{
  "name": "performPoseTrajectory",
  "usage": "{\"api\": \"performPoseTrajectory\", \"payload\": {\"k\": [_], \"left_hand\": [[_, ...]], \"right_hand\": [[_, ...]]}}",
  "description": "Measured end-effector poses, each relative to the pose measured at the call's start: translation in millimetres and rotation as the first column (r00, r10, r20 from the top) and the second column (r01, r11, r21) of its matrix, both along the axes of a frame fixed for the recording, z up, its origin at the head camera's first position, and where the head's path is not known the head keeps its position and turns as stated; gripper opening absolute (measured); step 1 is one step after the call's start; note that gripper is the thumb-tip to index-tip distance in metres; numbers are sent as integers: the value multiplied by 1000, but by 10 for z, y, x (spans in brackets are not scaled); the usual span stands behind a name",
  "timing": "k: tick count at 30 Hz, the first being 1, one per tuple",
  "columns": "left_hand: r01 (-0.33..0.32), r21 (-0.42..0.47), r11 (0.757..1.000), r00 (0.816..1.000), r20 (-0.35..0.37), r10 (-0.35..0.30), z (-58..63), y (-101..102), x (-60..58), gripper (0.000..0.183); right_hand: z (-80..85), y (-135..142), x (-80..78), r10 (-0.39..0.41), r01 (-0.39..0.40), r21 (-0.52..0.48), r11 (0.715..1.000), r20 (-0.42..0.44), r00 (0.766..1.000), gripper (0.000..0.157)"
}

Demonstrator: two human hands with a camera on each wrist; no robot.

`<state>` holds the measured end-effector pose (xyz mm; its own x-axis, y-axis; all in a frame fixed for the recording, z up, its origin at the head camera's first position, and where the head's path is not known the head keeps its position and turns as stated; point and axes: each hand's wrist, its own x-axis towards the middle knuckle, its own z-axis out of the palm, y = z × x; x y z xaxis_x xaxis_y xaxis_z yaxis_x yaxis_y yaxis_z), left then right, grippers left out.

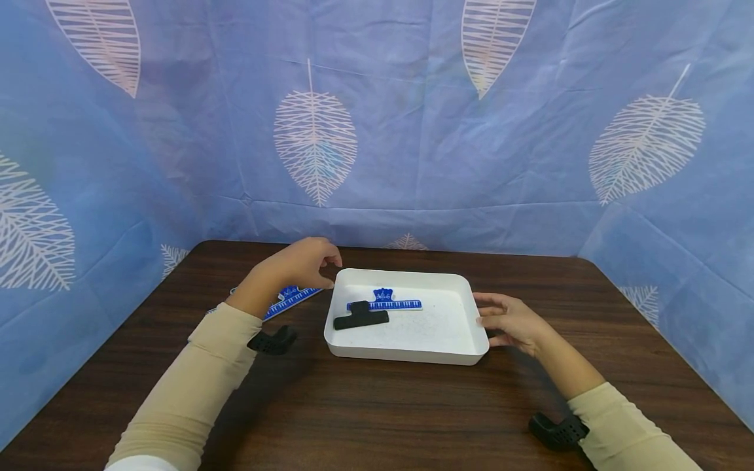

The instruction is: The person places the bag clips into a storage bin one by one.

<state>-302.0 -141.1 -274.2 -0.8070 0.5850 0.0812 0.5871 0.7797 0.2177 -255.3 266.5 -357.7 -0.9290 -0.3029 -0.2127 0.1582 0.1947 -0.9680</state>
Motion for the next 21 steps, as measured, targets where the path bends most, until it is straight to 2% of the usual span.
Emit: {"api": "performPoseTrajectory", "payload": {"k": [10,21], "left_hand": [[-44,32,999,999,-29,45,-80,-260,17,35],[-139,34,990,986,-93,141,-230,-402,56,31]], "right_hand": [[10,-12,15,-7,7,8,1000,5,1000,72],[15,-15,20,-7,7,-2,1000,2,1000,73]]}}
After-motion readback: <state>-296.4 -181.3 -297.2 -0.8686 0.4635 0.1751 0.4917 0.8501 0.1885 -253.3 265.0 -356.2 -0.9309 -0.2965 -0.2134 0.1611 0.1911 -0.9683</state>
